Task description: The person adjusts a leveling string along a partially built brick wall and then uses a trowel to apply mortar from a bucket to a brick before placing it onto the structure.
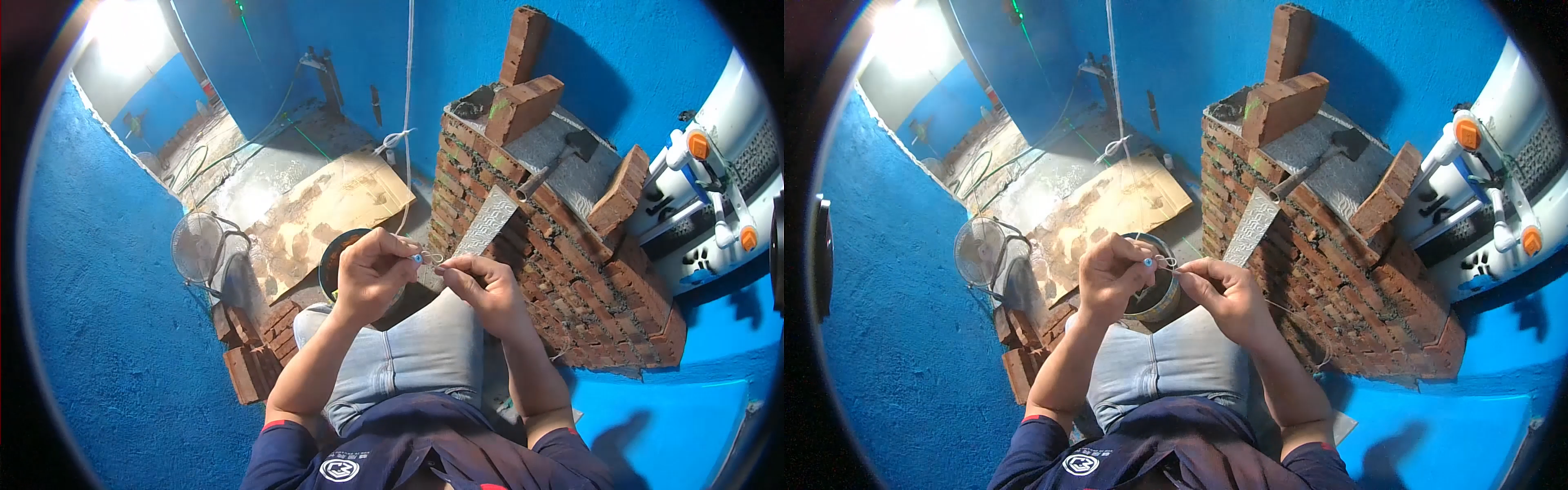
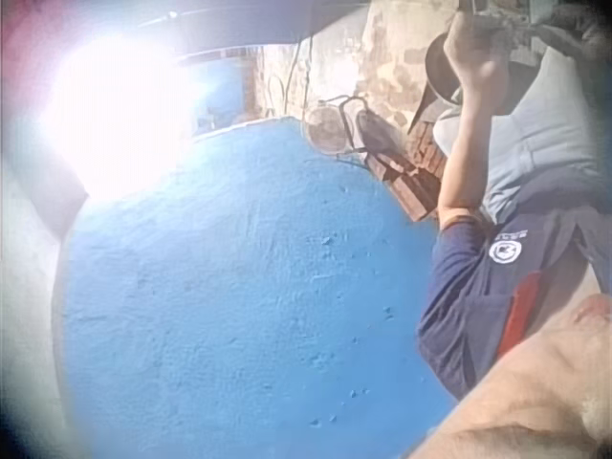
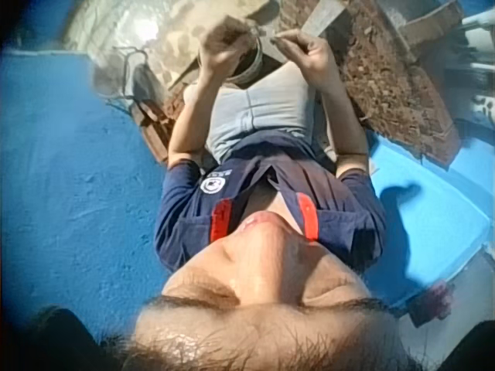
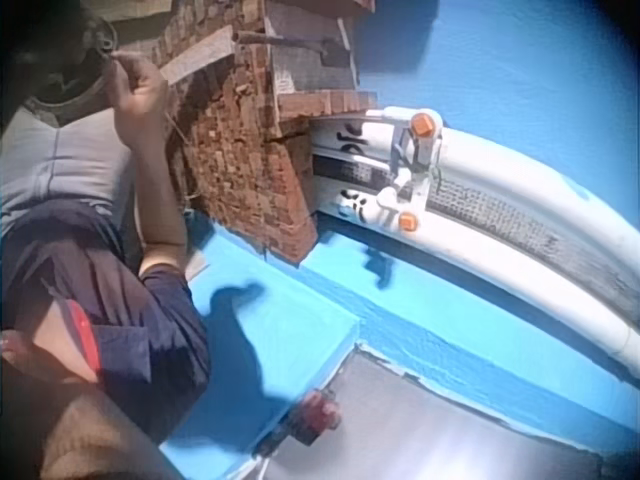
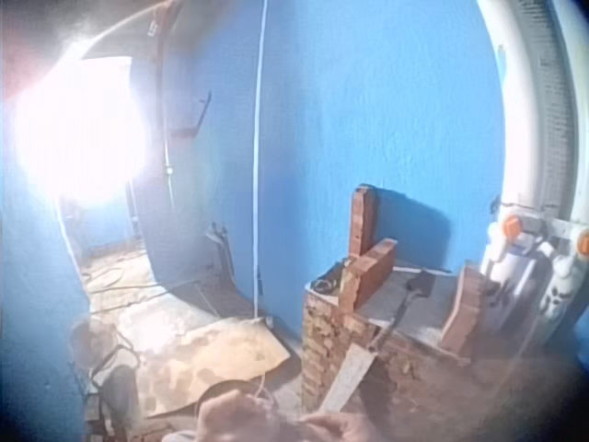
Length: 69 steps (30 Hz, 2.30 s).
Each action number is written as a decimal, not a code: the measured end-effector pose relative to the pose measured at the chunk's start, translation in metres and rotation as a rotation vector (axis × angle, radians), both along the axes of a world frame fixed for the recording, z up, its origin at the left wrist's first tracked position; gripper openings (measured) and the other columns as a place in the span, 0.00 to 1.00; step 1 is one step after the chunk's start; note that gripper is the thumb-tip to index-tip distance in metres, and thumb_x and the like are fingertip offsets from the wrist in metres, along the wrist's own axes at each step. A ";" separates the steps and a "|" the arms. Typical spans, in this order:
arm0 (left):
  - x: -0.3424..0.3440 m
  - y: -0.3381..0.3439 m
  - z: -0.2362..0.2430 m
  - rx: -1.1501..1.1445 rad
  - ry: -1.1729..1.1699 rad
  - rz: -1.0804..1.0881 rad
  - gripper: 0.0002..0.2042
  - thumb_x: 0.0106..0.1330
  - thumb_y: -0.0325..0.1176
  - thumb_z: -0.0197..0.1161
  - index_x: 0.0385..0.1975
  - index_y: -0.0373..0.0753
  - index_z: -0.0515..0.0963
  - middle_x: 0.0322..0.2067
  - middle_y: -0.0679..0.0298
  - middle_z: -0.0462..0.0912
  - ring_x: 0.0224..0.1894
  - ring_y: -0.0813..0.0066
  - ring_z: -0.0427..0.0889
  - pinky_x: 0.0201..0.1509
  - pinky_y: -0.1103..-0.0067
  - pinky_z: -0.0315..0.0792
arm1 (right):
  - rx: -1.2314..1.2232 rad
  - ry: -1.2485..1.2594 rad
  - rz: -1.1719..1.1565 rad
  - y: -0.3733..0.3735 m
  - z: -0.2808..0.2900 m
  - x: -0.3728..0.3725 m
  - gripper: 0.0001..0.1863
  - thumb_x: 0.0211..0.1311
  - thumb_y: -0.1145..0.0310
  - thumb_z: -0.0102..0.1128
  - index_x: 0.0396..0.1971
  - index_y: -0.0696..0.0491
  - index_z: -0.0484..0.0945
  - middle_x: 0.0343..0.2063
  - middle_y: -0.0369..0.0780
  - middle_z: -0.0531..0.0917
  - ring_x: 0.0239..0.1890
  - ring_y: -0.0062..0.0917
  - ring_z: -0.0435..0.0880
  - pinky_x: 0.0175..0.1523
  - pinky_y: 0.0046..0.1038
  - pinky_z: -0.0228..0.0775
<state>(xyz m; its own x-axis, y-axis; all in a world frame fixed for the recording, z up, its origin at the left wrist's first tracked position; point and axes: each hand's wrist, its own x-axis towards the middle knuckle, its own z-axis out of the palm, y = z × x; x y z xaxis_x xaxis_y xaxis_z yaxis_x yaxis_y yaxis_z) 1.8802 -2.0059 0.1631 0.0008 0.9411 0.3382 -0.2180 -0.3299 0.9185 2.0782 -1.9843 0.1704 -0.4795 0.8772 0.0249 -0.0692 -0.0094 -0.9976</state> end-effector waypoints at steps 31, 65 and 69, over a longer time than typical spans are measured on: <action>0.044 -0.002 -0.025 0.113 -0.358 0.363 0.08 0.59 0.13 0.57 0.33 0.33 0.71 0.36 0.61 0.78 0.38 0.78 0.79 0.44 0.83 0.73 | -0.916 1.093 0.420 -0.025 -0.036 -0.025 0.21 0.74 0.61 0.38 0.63 0.44 0.62 0.13 0.26 0.63 0.13 0.10 0.55 0.22 0.15 0.52; 0.024 0.000 -0.018 0.313 0.110 0.202 0.10 0.51 0.11 0.59 0.30 0.31 0.75 0.34 0.54 0.82 0.35 0.74 0.82 0.36 0.82 0.75 | 0.607 -0.132 -0.215 -0.010 -0.016 -0.019 0.16 0.64 0.76 0.53 0.50 0.62 0.75 0.24 0.43 0.81 0.26 0.14 0.79 0.32 0.21 0.72; 0.022 -0.002 -0.020 0.217 0.004 0.187 0.09 0.51 0.11 0.59 0.30 0.30 0.75 0.35 0.55 0.81 0.37 0.75 0.80 0.39 0.82 0.74 | 0.147 0.052 -0.132 -0.011 -0.010 -0.015 0.15 0.64 0.75 0.52 0.49 0.61 0.76 0.23 0.38 0.80 0.21 0.15 0.75 0.29 0.20 0.68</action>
